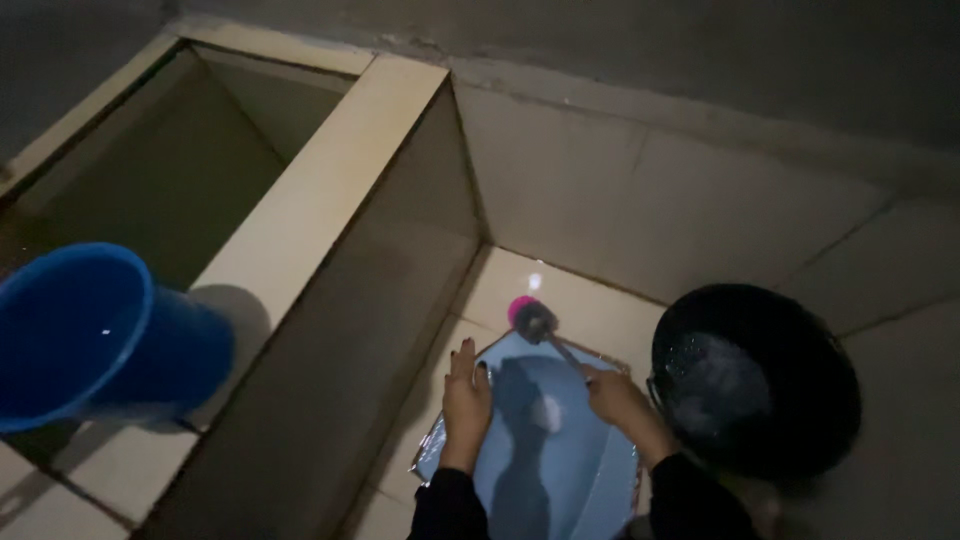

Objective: The person scrubs the interior of a blue squat toilet using a long-handled brush and then wipes the surrounding tiled wall with a sponge.

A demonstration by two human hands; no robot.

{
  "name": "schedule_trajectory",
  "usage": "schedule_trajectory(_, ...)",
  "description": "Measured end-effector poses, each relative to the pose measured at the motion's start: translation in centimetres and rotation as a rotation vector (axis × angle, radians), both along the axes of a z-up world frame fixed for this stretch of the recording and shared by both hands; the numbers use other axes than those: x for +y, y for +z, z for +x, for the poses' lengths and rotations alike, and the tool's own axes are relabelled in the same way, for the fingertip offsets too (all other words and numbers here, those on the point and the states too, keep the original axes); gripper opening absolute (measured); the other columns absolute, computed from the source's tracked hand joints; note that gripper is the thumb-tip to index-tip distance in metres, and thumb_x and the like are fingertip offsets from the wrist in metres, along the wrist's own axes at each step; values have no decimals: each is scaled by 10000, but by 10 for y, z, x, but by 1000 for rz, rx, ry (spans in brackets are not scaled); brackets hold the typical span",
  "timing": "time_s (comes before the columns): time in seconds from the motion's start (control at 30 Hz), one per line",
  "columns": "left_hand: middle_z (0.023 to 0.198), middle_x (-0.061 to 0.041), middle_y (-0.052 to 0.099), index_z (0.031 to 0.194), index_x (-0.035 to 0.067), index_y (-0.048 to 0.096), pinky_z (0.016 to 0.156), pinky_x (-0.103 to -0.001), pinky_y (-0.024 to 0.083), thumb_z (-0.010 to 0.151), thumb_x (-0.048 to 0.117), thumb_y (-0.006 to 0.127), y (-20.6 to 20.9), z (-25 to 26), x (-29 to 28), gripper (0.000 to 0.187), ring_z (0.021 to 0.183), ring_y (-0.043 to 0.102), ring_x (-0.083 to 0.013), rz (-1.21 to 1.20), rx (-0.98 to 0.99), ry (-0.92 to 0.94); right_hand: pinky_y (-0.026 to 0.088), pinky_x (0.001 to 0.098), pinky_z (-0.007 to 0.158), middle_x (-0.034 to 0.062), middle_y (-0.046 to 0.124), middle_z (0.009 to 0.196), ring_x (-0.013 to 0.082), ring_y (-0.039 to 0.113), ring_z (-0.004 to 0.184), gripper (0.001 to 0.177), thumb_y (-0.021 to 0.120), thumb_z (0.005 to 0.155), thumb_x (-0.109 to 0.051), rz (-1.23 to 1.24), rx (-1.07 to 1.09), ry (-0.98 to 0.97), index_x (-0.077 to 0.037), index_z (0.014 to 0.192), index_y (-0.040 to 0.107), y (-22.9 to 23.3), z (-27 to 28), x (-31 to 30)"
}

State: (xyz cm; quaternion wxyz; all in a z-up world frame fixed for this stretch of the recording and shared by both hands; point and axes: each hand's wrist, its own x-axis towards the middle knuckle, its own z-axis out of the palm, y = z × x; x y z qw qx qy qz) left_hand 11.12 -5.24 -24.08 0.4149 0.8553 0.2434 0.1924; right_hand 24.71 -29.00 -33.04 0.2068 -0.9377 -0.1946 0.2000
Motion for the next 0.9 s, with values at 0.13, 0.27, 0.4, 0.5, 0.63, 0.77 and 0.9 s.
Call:
schedule_trajectory(0.13,1491,-226,523,1443,8,503,1150,-484,332,976,88,538,5,3,-27,475,1429,402,-422,1,40,51,536,510,948,200,724,1116,403,697,1029,403,531,964,-198,-99,105,96,-225,1353,632,-14,22,5)
schedule_trajectory(0.27,1457,-239,559,1419,13,527,1165,-440,402,979,67,517,18,-5,-52,443,1370,511,-411,-53,91,137,590,501,893,244,725,1084,402,732,990,354,523,962,-169,-81,219,77,-90,1283,651,0,24,14)
schedule_trajectory(0.4,1397,-219,612,1382,48,573,1122,-435,461,932,54,522,32,-5,-59,453,1316,591,-383,-117,87,183,550,499,926,272,713,1077,404,714,1012,403,532,929,-148,-48,217,34,-125,1310,663,8,25,16)
schedule_trajectory(0.5,1411,-276,588,1398,-2,556,1141,-488,407,951,66,561,10,7,-43,452,1378,471,-466,21,-75,164,572,485,893,265,727,1065,393,730,994,363,545,918,-130,-85,170,100,-67,1240,699,3,23,22)
schedule_trajectory(0.63,1470,-232,534,1430,44,525,1122,-499,385,974,105,534,-21,19,-21,460,1383,467,-439,-1,76,164,603,465,860,258,739,1060,378,752,974,374,546,894,-87,-161,224,47,-45,1219,726,3,21,32)
schedule_trajectory(0.77,1487,-190,532,1438,72,529,1129,-466,421,974,137,540,-53,31,4,469,1397,473,-413,7,154,106,600,476,836,260,729,1048,386,740,946,490,525,851,-27,-96,63,61,-101,1312,672,5,17,33)
schedule_trajectory(0.9,1478,-209,513,1458,57,497,1111,-536,363,969,128,551,-63,45,36,497,1407,420,-415,125,253,-24,571,531,813,244,684,1055,405,707,922,559,445,963,-94,-239,13,115,-171,1516,428,41,2,44)
